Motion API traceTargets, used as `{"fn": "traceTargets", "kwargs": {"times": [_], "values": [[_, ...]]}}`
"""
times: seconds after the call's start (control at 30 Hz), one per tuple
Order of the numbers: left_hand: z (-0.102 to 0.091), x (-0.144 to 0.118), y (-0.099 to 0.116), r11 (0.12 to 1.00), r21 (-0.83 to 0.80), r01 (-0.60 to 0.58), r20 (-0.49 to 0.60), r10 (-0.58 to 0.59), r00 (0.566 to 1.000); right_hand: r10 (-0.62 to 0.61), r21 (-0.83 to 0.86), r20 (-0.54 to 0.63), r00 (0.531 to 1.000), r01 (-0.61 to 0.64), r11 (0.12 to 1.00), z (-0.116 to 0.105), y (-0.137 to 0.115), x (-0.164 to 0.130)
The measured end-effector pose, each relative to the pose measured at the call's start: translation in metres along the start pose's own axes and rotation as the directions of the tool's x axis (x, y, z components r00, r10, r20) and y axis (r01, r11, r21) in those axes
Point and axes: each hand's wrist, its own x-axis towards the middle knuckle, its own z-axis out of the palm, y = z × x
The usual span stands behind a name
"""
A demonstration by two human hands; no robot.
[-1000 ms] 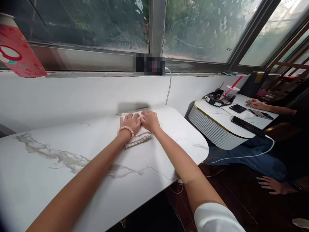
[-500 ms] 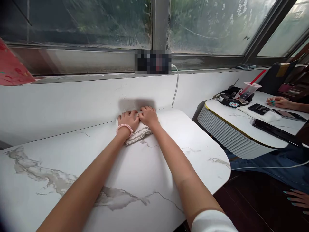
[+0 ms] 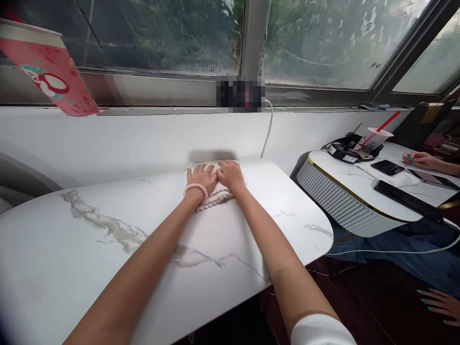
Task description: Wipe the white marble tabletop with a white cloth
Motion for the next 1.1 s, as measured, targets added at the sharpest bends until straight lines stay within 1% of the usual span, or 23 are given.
{"fn": "traceTargets", "kwargs": {"times": [0.1, 0.17, 0.27, 0.37, 0.43, 0.53, 0.6, 0.73, 0.83, 0.97, 1.1], "values": [[-0.005, -0.028, 0.004, 0.999, 0.026, 0.026, 0.012, -0.026, 1.0, -0.011, 0.006, 0.013, 1.0, 0.011, 1.0, -0.009, -0.011, -0.023], [-0.008, -0.053, 0.007, 0.998, 0.054, 0.04, 0.021, -0.041, 0.999, -0.038, 0.016, 0.035, 0.999, 0.038, 0.999, -0.017, -0.019, -0.044], [-0.014, -0.098, 0.013, 0.995, 0.096, 0.023, 0.046, -0.028, 0.999, -0.08, 0.013, 0.062, 0.995, 0.08, 0.997, -0.031, -0.032, -0.085], [-0.022, -0.147, 0.021, 0.993, 0.12, -0.004, 0.065, -0.004, 0.998, -0.112, -0.011, 0.064, 0.992, 0.113, 0.994, -0.046, -0.044, -0.131], [-0.027, -0.176, 0.026, 0.992, 0.13, -0.003, 0.079, -0.007, 0.997, -0.138, -0.031, 0.076, 0.988, 0.14, 0.99, -0.054, -0.052, -0.158], [-0.034, -0.21, 0.028, 0.99, 0.139, -0.005, 0.1, -0.009, 0.995, -0.14, -0.079, 0.089, 0.986, 0.147, 0.986, -0.06, -0.067, -0.188], [-0.039, -0.226, 0.022, 0.99, 0.144, -0.003, 0.1, -0.012, 0.995, -0.13, -0.106, 0.088, 0.988, 0.139, 0.985, -0.06, -0.08, -0.201], [-0.051, -0.25, -0.003, 0.989, 0.144, 0.016, 0.097, -0.03, 0.995, -0.153, -0.092, 0.1, 0.983, 0.162, 0.983, -0.052, -0.114, -0.214], [-0.061, -0.259, -0.028, 0.988, 0.146, 0.041, 0.103, -0.056, 0.993, -0.185, -0.064, 0.131, 0.974, 0.195, 0.979, -0.04, -0.138, -0.212], [-0.069, -0.253, -0.056, 0.988, 0.146, 0.059, 0.098, -0.074, 0.992, -0.212, -0.056, 0.154, 0.965, 0.223, 0.973, -0.024, -0.159, -0.2], [-0.066, -0.233, -0.071, 0.988, 0.144, 0.05, 0.081, -0.062, 0.995, -0.211, -0.052, 0.149, 0.966, 0.221, 0.974, -0.013, -0.162, -0.182]]}}
